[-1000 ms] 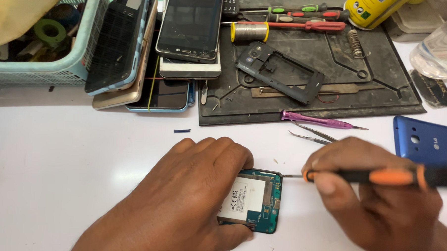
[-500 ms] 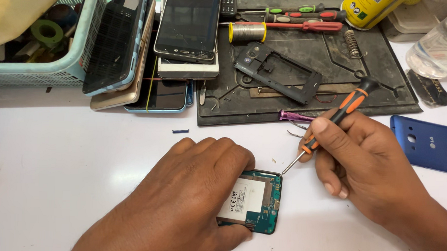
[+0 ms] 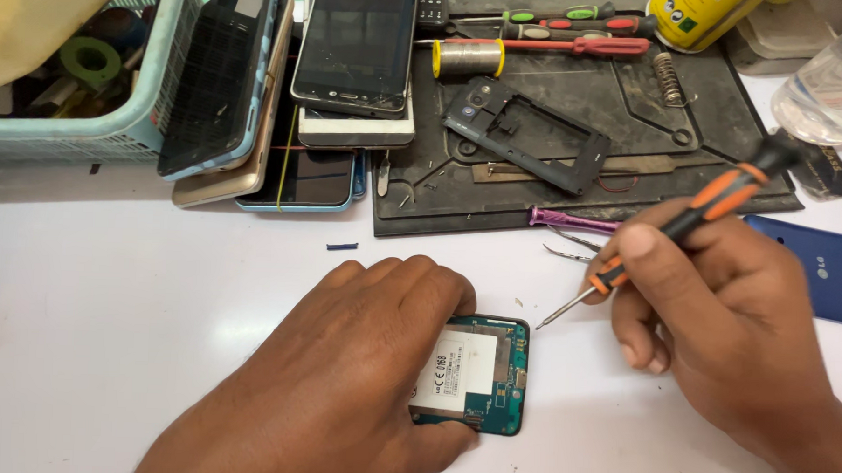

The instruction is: The person repairs a disassembled smartphone on a white workbench. They use tweezers to pry and reposition a flex cable and small components on the phone's motherboard, then use a screwdriver to work on screws along the board's edge, repeatedly repositioning the phone and finally aligning the screen assembly against the chassis.

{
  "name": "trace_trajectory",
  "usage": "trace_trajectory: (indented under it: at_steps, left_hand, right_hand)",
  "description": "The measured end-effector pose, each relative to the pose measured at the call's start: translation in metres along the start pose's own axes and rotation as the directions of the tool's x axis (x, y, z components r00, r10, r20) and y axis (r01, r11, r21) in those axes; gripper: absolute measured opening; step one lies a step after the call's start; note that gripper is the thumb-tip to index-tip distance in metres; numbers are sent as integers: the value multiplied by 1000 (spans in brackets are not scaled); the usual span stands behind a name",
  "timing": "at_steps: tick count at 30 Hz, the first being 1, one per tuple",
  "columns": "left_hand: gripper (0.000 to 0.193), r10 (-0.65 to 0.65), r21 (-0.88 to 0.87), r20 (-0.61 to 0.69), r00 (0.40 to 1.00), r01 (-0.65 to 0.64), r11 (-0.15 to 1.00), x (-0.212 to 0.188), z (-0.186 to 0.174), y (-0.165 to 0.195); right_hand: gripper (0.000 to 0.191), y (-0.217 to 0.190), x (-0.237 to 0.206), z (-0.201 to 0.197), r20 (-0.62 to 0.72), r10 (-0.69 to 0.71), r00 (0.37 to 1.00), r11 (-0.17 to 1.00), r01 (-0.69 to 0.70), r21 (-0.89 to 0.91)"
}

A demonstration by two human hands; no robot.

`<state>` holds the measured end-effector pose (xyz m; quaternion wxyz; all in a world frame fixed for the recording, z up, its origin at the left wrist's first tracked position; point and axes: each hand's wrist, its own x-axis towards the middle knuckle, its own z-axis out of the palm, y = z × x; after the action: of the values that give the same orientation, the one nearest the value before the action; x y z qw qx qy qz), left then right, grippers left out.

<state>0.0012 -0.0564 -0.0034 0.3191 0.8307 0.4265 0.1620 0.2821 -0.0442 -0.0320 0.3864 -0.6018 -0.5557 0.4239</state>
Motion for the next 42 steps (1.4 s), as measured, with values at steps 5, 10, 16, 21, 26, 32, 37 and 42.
trace_trajectory:
  at_steps: [5,10,16,21,26,32,37,42]
  left_hand:
    - [60,-77,34,80,994,75,997,5,-2,0]
    - [55,67,25,-63,996,-65,998,5,-1,-1]
    - [57,25,40,-27,999,-24,999,6,2,-4]
    - [57,36,40,-29,999,-35,999,5,3,-5]
    - [70,106,19,-68,992,-105,994,5,3,-7]
    - [82,72,-10,-27,997,-73,997,6,1,-9]
    - [88,122,77,-92,988,-115,990,-2,-12,-14]
    - [90,-160,136,37,986,154,979,-6,-32,-22]
  right_hand:
    - [23,7,-13,1,38,-241,970,970,242,-27]
    - [17,14,-15,1,79,-325,942,945,327,-7]
    - [18,17,-15,0,94,-338,936,938,344,-51]
    - [19,19,-16,-1,99,-318,943,943,326,-74]
    - [20,19,-16,0,100,-325,941,941,332,-66]
    - [21,18,-17,0,94,-329,940,940,335,-61]
    - [18,16,-17,0,90,-321,943,942,328,-76]
    - [20,14,-16,0,99,-338,936,937,344,-57]
